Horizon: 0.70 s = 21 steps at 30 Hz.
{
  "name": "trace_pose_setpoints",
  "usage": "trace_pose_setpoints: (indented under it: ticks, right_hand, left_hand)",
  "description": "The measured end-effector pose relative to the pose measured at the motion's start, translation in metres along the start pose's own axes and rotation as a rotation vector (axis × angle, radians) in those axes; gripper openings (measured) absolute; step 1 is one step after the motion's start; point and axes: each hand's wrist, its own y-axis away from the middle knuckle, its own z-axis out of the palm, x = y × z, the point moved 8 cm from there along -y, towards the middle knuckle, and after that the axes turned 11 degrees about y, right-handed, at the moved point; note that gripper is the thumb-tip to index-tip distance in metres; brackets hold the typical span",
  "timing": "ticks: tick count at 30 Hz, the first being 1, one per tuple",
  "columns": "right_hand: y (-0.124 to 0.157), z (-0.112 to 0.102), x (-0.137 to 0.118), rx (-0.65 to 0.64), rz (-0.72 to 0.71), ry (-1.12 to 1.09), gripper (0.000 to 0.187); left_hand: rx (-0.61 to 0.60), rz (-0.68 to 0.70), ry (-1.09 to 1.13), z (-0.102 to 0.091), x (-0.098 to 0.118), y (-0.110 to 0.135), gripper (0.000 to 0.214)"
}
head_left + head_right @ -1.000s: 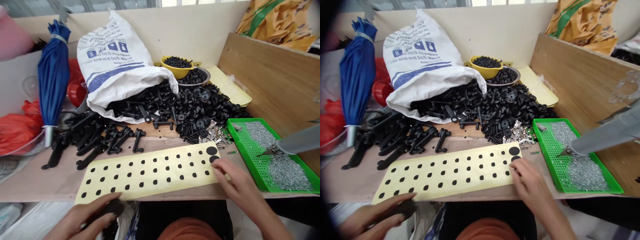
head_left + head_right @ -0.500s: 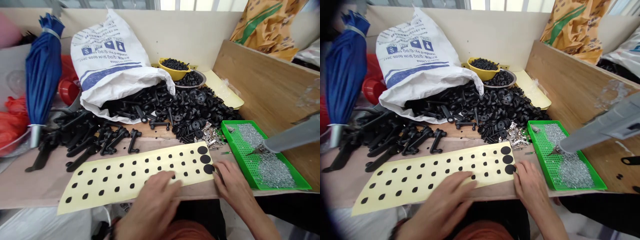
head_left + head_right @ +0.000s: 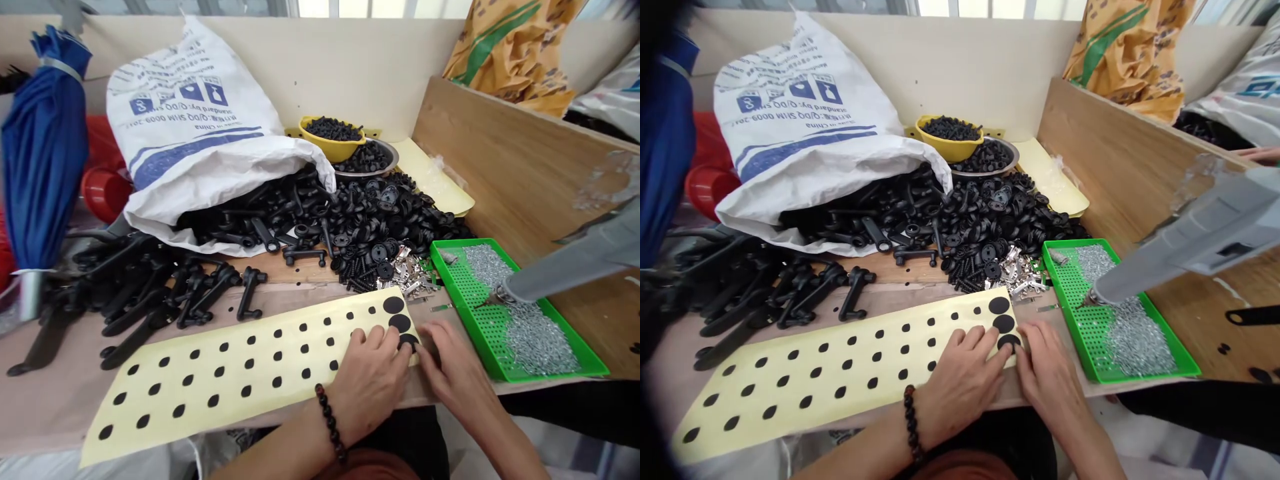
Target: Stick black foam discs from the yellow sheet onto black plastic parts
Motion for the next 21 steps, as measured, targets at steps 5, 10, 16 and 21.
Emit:
trace_pose_setpoints:
  ticks: [5,10,16,21]
  right_hand:
    - [-0.002,0.002,-0.004,-0.014,-0.017,0.131,0.013]
    - [-0.008,-0.001,-0.009,-0.053,-0.014,0.129,0.013]
    - [-0.004,-0.006,-0.004,-0.056,0.010,-0.045,0.012]
    - [0.001,-0.010,0.007,0.036,0.066,-0.035,0.015]
  left_hand:
    - [-0.021,-0.008,-0.007,-0.001,0.001,-0.001,0.020]
    - [-0.016,-0.014,-0.010,-0.001,0.001,-0.001,0.020]
    - [0.006,-0.006,0.001,0.000,0.002,0.000,0.022]
    - [0.015,-0.007,-0.008,-0.002,0.002,0.000,0.019]
